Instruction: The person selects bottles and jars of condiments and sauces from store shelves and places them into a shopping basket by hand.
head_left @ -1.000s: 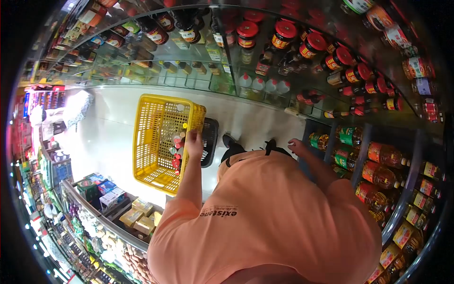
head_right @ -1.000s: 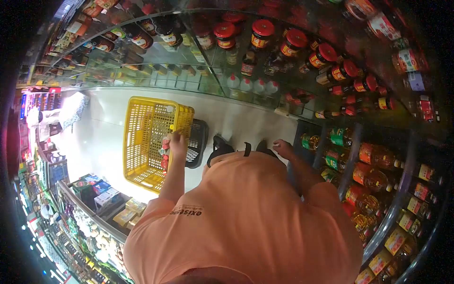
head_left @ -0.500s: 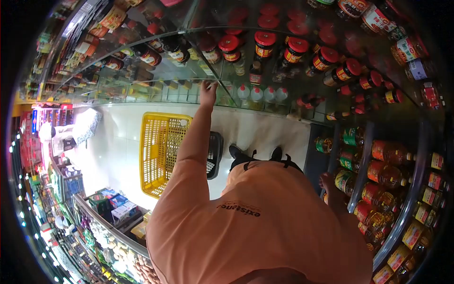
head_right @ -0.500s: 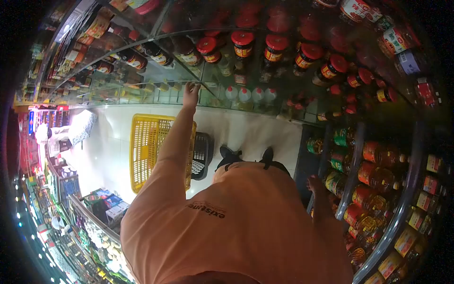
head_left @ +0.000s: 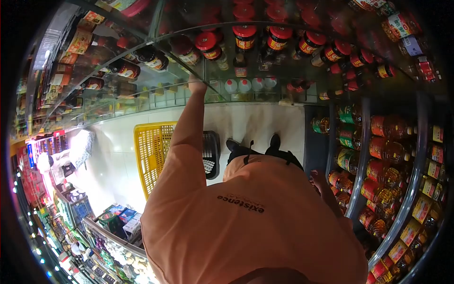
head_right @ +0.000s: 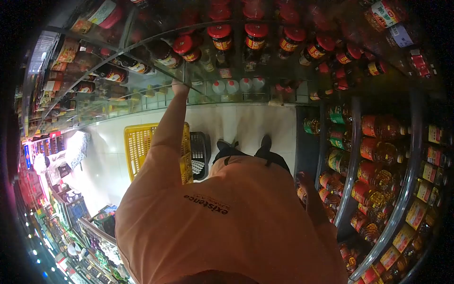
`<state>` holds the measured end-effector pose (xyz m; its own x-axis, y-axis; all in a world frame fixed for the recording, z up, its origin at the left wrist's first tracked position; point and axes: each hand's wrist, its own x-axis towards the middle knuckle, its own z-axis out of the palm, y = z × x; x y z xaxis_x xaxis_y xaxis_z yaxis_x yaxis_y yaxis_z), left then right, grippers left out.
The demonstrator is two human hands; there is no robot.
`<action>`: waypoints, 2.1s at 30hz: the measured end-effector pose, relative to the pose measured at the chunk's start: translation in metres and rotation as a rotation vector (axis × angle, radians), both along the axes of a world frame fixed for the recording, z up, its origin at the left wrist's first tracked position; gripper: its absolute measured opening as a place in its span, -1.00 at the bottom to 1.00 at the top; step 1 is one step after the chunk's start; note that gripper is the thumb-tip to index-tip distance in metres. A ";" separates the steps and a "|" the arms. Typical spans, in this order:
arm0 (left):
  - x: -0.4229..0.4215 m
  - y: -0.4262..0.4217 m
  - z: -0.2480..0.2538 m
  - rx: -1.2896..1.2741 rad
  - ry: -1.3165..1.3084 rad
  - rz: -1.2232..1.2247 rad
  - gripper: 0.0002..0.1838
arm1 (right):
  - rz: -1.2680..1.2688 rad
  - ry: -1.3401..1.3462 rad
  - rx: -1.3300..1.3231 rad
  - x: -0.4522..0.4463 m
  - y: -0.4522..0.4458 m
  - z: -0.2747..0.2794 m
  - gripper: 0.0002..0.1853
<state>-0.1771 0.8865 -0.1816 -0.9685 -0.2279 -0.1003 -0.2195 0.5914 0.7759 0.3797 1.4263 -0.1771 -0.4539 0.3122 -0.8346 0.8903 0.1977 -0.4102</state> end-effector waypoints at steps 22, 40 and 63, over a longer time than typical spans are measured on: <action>0.300 0.053 0.173 -0.135 0.023 0.084 -0.58 | 0.919 0.821 -0.136 -0.284 -0.177 0.151 -0.42; 0.325 0.128 0.217 0.473 -0.128 -0.290 0.07 | 0.188 0.836 -0.763 -0.302 -0.210 0.222 -0.66; 0.362 -0.063 0.213 0.789 0.012 -0.205 -0.27 | 0.420 0.725 -0.691 -0.351 -0.364 0.242 -0.54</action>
<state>0.1851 0.8235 0.0314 -0.9853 0.0872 -0.1471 -0.1557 -0.1025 0.9825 0.0284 1.0623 0.0652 -0.8703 -0.4177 -0.2609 0.3068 -0.0454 -0.9507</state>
